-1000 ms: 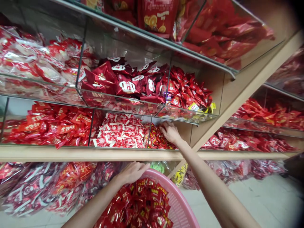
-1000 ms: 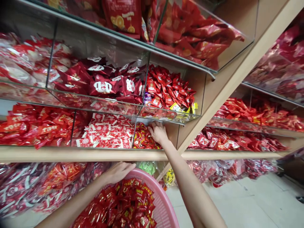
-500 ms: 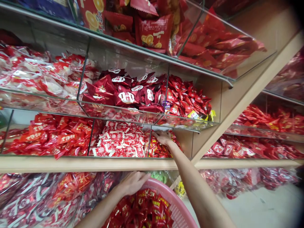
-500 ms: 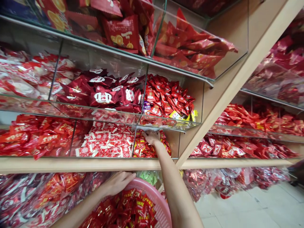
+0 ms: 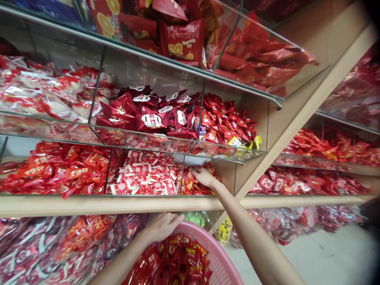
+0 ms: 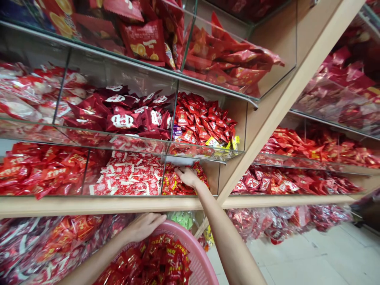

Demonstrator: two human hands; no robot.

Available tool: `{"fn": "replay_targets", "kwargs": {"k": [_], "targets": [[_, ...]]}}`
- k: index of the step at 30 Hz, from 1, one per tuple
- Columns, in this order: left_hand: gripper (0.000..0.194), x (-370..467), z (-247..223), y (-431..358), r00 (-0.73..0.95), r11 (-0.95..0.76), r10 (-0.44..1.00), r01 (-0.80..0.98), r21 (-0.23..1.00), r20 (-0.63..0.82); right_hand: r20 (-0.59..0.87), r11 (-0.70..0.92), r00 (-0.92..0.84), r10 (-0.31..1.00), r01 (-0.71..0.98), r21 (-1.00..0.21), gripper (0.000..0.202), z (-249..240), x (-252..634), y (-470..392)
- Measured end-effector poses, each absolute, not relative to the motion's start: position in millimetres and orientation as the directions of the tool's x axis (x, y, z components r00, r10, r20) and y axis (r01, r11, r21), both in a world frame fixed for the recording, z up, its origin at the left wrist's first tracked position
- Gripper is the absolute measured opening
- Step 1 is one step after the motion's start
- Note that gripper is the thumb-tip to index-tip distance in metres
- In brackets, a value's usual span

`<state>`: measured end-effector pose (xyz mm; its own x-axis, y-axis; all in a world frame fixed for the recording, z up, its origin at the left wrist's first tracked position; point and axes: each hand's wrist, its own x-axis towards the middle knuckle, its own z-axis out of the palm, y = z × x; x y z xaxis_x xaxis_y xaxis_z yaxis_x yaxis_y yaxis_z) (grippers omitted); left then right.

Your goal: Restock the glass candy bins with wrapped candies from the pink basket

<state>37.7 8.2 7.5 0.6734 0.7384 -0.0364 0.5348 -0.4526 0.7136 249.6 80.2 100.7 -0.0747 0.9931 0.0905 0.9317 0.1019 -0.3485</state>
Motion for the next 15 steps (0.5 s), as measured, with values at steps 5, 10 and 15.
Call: {"fn": "replay_targets", "kwargs": {"k": [5,10,15], "targets": [[0.059,37,6,8,0.669,-0.463,0.742,0.546,0.698,-0.032,0.185,0.233,-0.167,0.969,0.867,-0.441,0.046,100,255,63],[0.059,37,6,8,0.669,-0.478,0.743,0.549,0.686,-0.017,0.268,0.335,-0.217,0.939,0.759,-0.558,0.041,97,264,50],[0.061,38,6,8,0.664,-0.473,0.748,0.561,0.679,-0.027,0.391,0.425,-0.236,0.89,0.742,-0.519,0.038,97,265,45]]}}
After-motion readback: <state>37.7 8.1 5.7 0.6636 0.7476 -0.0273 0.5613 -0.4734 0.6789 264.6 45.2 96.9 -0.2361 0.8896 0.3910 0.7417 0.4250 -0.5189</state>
